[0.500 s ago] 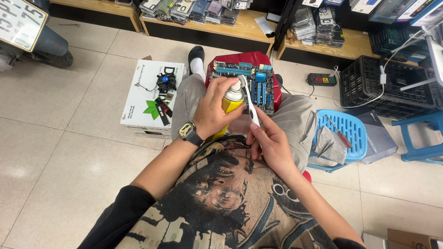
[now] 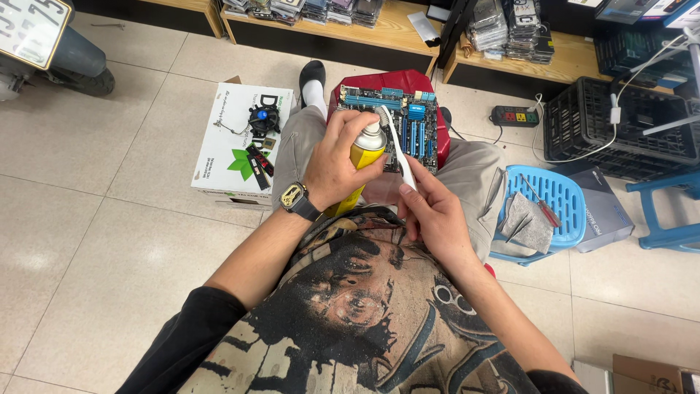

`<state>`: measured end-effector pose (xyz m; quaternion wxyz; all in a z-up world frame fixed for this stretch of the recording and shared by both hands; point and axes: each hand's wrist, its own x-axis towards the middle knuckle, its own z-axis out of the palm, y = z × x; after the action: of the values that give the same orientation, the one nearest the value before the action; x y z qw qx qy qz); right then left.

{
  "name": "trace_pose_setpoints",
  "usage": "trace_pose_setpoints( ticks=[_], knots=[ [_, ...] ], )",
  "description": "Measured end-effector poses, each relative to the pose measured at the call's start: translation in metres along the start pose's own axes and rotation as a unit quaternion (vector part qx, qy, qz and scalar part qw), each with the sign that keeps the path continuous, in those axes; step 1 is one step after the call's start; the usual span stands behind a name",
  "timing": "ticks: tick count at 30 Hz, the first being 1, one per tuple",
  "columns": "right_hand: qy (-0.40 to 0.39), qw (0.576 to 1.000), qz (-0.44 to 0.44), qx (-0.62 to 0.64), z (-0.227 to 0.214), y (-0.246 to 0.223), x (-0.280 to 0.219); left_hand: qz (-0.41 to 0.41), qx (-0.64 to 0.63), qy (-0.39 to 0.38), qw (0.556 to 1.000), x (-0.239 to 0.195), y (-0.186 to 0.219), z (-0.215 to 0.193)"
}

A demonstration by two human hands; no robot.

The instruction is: The person cleans a motherboard resting on their lap using a toothbrush and a spray can. They brush various components, spray the brush with cleaner, and then wipe the board with a cloth. Finally, they use tweezers to remove small debris from the board's surface.

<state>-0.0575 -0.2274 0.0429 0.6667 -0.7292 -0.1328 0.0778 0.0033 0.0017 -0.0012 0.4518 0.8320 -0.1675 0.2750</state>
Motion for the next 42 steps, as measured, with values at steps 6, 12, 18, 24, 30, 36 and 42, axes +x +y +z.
trace_pose_setpoints(
  ticks=[6, 12, 18, 24, 30, 36, 42],
  knots=[
    [0.001, 1.000, -0.002, -0.004, -0.002, 0.000, 0.002, 0.012, 0.046, 0.000, 0.999, 0.004, 0.008, -0.003],
    [0.004, 1.000, -0.004, 0.002, -0.005, 0.004, 0.004, 0.044, 0.024, 0.006, 0.999, 0.008, 0.009, -0.011],
    [0.014, 1.000, 0.014, 0.004, -0.006, 0.000, 0.001, -0.006, -0.098, 0.003, 0.995, 0.001, 0.004, -0.027],
    [0.005, 1.000, 0.012, -0.011, 0.002, -0.002, 0.001, -0.032, -0.115, 0.017, 0.993, 0.009, 0.013, -0.041],
    [0.001, 1.000, 0.007, -0.002, 0.001, 0.002, 0.000, 0.021, -0.124, 0.041, 0.991, 0.002, -0.010, -0.036],
    [-0.003, 1.000, 0.006, -0.001, 0.001, 0.007, 0.000, 0.031, -0.187, 0.025, 0.982, -0.001, -0.010, -0.039],
    [-0.006, 1.000, 0.009, 0.005, 0.003, 0.006, -0.001, 0.061, -0.176, 0.062, 0.980, -0.003, -0.010, -0.037]
  ],
)
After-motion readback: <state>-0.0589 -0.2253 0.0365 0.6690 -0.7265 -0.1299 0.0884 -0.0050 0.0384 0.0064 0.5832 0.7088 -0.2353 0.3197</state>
